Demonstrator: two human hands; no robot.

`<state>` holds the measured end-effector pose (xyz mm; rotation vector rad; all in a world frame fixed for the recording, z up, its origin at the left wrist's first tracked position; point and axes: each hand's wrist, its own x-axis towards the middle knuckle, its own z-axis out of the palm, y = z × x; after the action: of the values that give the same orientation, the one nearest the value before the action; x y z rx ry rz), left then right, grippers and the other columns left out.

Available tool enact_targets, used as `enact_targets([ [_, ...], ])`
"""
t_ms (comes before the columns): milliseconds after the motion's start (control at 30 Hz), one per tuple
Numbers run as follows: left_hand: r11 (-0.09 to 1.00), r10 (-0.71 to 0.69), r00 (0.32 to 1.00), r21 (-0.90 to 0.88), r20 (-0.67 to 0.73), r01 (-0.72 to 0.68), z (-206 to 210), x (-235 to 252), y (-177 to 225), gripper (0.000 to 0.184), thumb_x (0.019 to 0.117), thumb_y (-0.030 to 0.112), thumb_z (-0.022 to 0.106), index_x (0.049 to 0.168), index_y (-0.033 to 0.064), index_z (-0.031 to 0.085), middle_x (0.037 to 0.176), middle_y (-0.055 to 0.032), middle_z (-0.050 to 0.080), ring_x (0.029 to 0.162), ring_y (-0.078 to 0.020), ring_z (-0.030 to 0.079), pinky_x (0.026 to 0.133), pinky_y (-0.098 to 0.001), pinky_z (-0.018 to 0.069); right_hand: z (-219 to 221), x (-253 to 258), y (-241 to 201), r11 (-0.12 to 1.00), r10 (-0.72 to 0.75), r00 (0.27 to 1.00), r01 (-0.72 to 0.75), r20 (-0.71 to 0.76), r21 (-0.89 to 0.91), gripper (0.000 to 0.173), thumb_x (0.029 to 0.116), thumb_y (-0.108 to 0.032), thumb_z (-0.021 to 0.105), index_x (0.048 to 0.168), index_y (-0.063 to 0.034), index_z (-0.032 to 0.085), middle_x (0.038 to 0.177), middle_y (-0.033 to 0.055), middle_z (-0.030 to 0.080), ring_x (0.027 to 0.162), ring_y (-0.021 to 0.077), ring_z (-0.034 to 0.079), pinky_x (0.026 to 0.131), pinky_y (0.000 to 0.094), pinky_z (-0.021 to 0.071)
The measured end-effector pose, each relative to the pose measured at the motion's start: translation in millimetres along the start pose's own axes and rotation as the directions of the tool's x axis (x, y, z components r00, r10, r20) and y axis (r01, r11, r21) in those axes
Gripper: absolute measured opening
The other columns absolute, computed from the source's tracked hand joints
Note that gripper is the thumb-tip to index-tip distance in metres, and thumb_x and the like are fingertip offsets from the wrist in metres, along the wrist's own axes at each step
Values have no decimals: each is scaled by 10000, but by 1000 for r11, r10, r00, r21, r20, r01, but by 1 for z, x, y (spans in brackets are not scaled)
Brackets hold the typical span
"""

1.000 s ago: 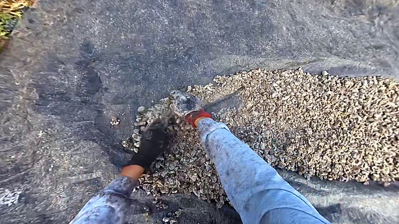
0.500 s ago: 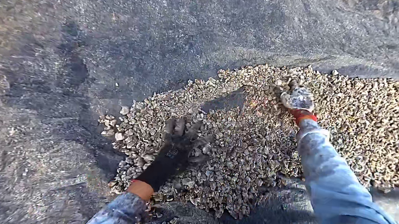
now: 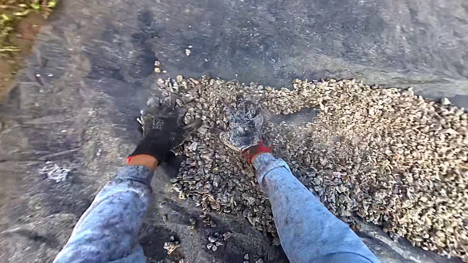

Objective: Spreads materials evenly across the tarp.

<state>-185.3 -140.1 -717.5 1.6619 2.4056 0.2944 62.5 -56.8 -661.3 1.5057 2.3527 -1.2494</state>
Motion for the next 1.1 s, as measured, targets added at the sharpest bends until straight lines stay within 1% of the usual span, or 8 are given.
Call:
enact_targets([
  [167, 996, -4, 998, 86, -62, 9, 2, -90, -71, 608, 912, 456, 730, 1455, 225, 585, 1574, -164, 453, 1446, -439, 403, 1130, -715, 305, 110, -17, -8, 934, -310, 947, 285, -90, -217, 877, 863, -711, 635, 1557, -206, 455, 1624, 208, 365, 1511, 440, 287, 1201, 683, 204],
  [300, 990, -130, 991, 58, -25, 131, -7, -134, -96, 540, 977, 406, 667, 1460, 180, 577, 1578, -165, 450, 1450, -431, 402, 1157, -694, 286, 179, -50, -26, 911, -393, 907, 406, 152, -71, 755, 941, -520, 661, 1513, -57, 493, 1556, 244, 455, 1472, 408, 389, 1212, 602, 276],
  [467, 987, -150, 959, 24, -241, 160, -13, -155, -59, 576, 1056, 521, 418, 1574, 268, 431, 1707, -107, 222, 1566, -435, 132, 1191, -740, 104, 141, -43, -52, 730, -658, 751, 655, 56, -194, 622, 934, -622, 607, 1503, -387, 518, 1650, 83, 376, 1538, 384, 274, 1198, 702, 176],
  [567, 999, 32, 996, 37, -80, -29, 0, -181, -23, 747, 938, 673, 531, 1592, 345, 382, 1712, -82, 219, 1567, -457, 89, 1189, -754, 79, 58, -75, 34, 823, -522, 816, 406, -247, -398, 570, 976, -631, 521, 1515, -448, 481, 1648, -12, 392, 1556, 316, 275, 1240, 675, 145],
  [633, 989, 107, 993, 93, 47, -111, 13, -190, -29, 792, 935, 698, 529, 1621, 375, 299, 1734, -14, 143, 1591, -388, 28, 1212, -721, 44, 8, -96, 121, 881, -269, 848, 26, -456, -473, 695, 969, -716, 410, 1567, -364, 429, 1659, 102, 358, 1548, 421, 248, 1205, 739, 131],
  [733, 992, 125, 987, 16, -102, -124, 11, -179, -70, 546, 971, 463, 603, 1492, 306, 551, 1666, -41, 343, 1573, -351, 189, 1220, -703, 40, -7, -125, 193, 874, 108, 757, -381, -645, -301, 809, 961, -746, 349, 1602, -254, 381, 1648, 228, 318, 1522, 501, 246, 1160, 769, 175],
  [900, 985, -173, 963, -24, -204, 172, -18, -118, -134, 556, 990, 613, 503, 1476, 348, 551, 1687, -89, 278, 1562, -425, 150, 1192, -733, 113, 62, -146, 153, 939, -14, 780, -205, -626, -276, 711, 1018, -599, 436, 1567, -148, 435, 1538, 289, 454, 1397, 523, 448, 1095, 753, 329],
  [1100, 992, 54, 978, -102, -202, -76, 5, -166, -29, 721, 957, 583, 549, 1578, 238, 425, 1695, -126, 250, 1567, -452, 110, 1189, -757, 66, 122, -108, 40, 926, -271, 882, 130, -385, -354, 813, 883, -706, 553, 1526, -210, 517, 1576, 258, 426, 1450, 505, 386, 1147, 731, 270],
])
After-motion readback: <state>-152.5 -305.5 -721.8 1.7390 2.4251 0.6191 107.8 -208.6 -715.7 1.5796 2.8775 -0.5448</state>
